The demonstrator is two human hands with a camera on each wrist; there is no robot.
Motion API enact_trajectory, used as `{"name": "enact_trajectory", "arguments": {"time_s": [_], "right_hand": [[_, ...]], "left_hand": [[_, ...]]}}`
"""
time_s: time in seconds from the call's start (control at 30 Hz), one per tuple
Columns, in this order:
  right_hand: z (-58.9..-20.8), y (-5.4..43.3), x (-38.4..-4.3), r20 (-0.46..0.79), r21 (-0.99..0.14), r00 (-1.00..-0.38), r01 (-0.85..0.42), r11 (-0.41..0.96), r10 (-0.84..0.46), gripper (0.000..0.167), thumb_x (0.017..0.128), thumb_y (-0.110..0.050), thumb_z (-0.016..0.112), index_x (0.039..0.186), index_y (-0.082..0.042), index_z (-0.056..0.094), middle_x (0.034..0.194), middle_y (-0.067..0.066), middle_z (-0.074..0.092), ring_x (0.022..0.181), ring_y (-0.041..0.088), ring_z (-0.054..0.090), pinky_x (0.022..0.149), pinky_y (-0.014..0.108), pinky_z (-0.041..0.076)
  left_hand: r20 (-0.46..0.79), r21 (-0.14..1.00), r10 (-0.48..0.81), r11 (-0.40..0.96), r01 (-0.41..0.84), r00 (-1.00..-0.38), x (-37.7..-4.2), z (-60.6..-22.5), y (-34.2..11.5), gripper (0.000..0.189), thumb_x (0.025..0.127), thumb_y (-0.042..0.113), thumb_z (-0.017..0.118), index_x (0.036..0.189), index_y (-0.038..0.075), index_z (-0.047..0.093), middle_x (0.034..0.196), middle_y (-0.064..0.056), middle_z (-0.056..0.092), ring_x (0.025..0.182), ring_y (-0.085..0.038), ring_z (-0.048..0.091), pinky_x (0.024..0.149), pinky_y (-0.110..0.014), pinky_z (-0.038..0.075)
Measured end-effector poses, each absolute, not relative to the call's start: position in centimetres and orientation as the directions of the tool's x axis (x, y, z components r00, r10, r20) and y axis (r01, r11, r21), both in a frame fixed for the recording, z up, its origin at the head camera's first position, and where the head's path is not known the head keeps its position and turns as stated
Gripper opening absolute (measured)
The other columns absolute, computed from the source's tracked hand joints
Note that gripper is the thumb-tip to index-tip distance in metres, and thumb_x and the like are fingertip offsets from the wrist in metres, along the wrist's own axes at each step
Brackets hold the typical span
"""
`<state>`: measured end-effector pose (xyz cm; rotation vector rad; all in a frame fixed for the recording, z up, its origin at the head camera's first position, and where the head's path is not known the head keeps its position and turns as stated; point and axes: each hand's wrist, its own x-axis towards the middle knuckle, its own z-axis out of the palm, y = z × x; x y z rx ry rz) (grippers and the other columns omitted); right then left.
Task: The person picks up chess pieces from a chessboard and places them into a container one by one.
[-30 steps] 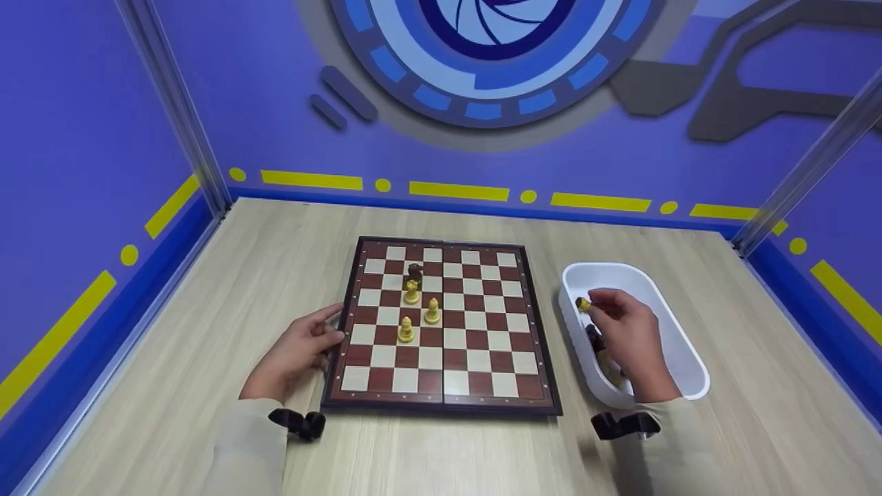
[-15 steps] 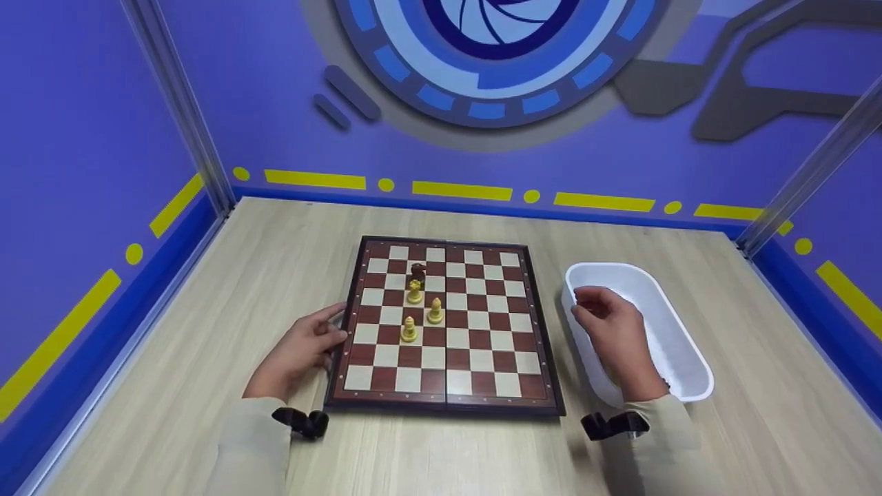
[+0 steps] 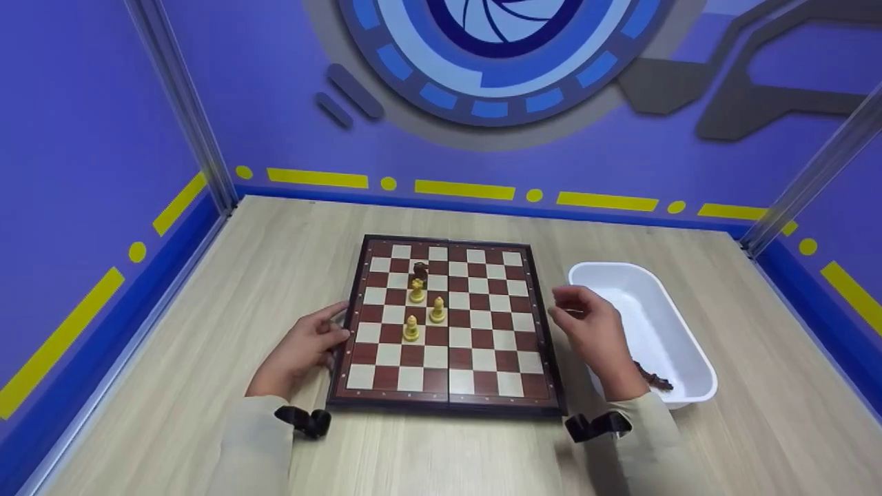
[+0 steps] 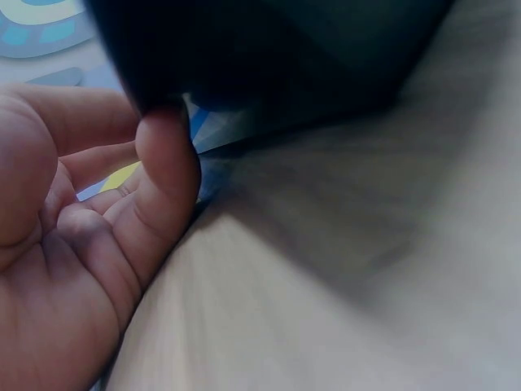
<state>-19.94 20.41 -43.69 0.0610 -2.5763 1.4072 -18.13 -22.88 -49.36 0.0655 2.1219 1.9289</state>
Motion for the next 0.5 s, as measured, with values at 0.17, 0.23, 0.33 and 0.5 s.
{"name": "enact_trajectory", "arguments": {"time_s": [0.17, 0.23, 0.33, 0.5], "right_hand": [[-43.7, 19.6, -20.0, 0.188, -0.842, -0.981, -0.134, 0.523, 0.052, 0.028, 0.087, -0.009, 0.07, 0.114, -0.004, 0.067, 0.112, 0.016, 0.068, 0.105, 0.023, 0.065, 0.083, 0.014, 0.051], [-43.8, 19.2, -20.0, 0.177, -0.85, -0.983, -0.128, 0.51, 0.049, 0.029, 0.087, -0.01, 0.07, 0.115, -0.005, 0.067, 0.113, 0.016, 0.068, 0.105, 0.023, 0.064, 0.083, 0.015, 0.051], [-43.9, 18.7, -20.1, 0.162, -0.862, -0.986, -0.118, 0.492, 0.049, 0.03, 0.086, -0.011, 0.071, 0.116, -0.004, 0.066, 0.114, 0.016, 0.067, 0.106, 0.023, 0.064, 0.083, 0.015, 0.052], [-44.0, 17.9, -20.2, 0.165, -0.862, -0.985, -0.123, 0.492, 0.043, 0.03, 0.086, -0.01, 0.071, 0.115, -0.003, 0.066, 0.113, 0.014, 0.068, 0.106, 0.024, 0.065, 0.082, 0.014, 0.051]], "left_hand": [[-0.164, 0.982, 0.216, 0.124, -0.14, -0.962, -18.1, -49.2, -22.8, 0.064, 0.096, 0.003, 0.055, 0.153, 0.007, 0.026, 0.085, -0.002, 0.057, 0.058, -0.008, 0.058, 0.048, -0.024, 0.052], [-0.168, 0.982, 0.21, 0.121, -0.145, -0.963, -18.1, -49.2, -22.8, 0.063, 0.096, 0.003, 0.055, 0.153, 0.007, 0.027, 0.085, -0.001, 0.057, 0.058, -0.008, 0.058, 0.048, -0.024, 0.052], [-0.171, 0.982, 0.203, 0.113, -0.15, -0.964, -18.1, -49.3, -22.8, 0.063, 0.097, 0.003, 0.055, 0.153, 0.007, 0.027, 0.085, 0.0, 0.058, 0.059, -0.008, 0.058, 0.048, -0.023, 0.051], [-0.178, 0.983, 0.187, 0.087, -0.164, -0.966, -18.1, -49.4, -22.6, 0.063, 0.096, 0.002, 0.055, 0.153, 0.008, 0.029, 0.084, 0.001, 0.056, 0.058, -0.008, 0.057, 0.048, -0.023, 0.051]]}}
